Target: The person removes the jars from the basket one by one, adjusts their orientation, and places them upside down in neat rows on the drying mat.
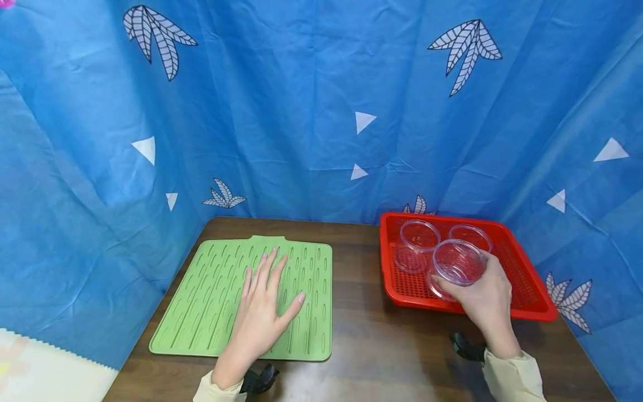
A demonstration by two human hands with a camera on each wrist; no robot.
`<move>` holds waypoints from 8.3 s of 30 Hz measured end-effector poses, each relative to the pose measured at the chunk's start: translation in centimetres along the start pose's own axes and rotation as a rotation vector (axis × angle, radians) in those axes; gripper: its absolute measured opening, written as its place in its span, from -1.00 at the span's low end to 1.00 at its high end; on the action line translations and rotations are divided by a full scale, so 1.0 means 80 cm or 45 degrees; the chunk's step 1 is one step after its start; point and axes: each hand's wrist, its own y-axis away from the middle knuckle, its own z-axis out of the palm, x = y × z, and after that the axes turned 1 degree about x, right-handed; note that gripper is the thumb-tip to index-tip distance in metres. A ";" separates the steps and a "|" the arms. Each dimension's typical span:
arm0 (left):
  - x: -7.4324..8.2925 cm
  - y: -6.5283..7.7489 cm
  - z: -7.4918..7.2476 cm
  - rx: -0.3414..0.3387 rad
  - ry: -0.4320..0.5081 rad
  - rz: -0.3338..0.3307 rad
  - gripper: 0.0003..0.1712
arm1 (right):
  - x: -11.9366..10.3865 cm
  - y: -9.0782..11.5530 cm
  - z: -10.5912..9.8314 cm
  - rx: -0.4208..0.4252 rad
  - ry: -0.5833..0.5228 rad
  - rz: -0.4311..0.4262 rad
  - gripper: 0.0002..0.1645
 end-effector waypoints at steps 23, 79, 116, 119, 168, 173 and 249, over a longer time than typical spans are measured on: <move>0.010 -0.035 -0.021 0.065 0.493 0.175 0.01 | -0.112 0.038 -0.006 0.267 -0.079 -0.606 0.29; 0.095 -0.089 -0.045 -0.050 0.989 0.402 0.17 | -0.227 0.093 0.054 0.447 0.080 -1.270 0.04; 0.072 -0.087 -0.065 -0.145 1.300 0.321 0.14 | -0.231 0.074 -0.058 -0.166 -0.653 -0.954 0.39; 0.071 -0.087 -0.066 -0.178 1.350 0.291 0.14 | -0.223 0.069 -0.053 -0.302 -0.722 -0.820 0.39; -0.097 0.019 -0.003 -0.235 -0.153 -0.278 0.01 | -0.234 -0.008 0.042 -0.557 -0.691 -0.756 0.13; -0.118 0.057 -0.011 -0.196 -0.157 -0.316 -0.05 | -0.245 -0.018 0.071 -0.529 -0.535 -0.865 0.19; -0.178 0.151 -0.038 -0.612 -0.271 -0.841 0.05 | -0.496 0.042 0.410 -0.860 0.402 -1.121 0.20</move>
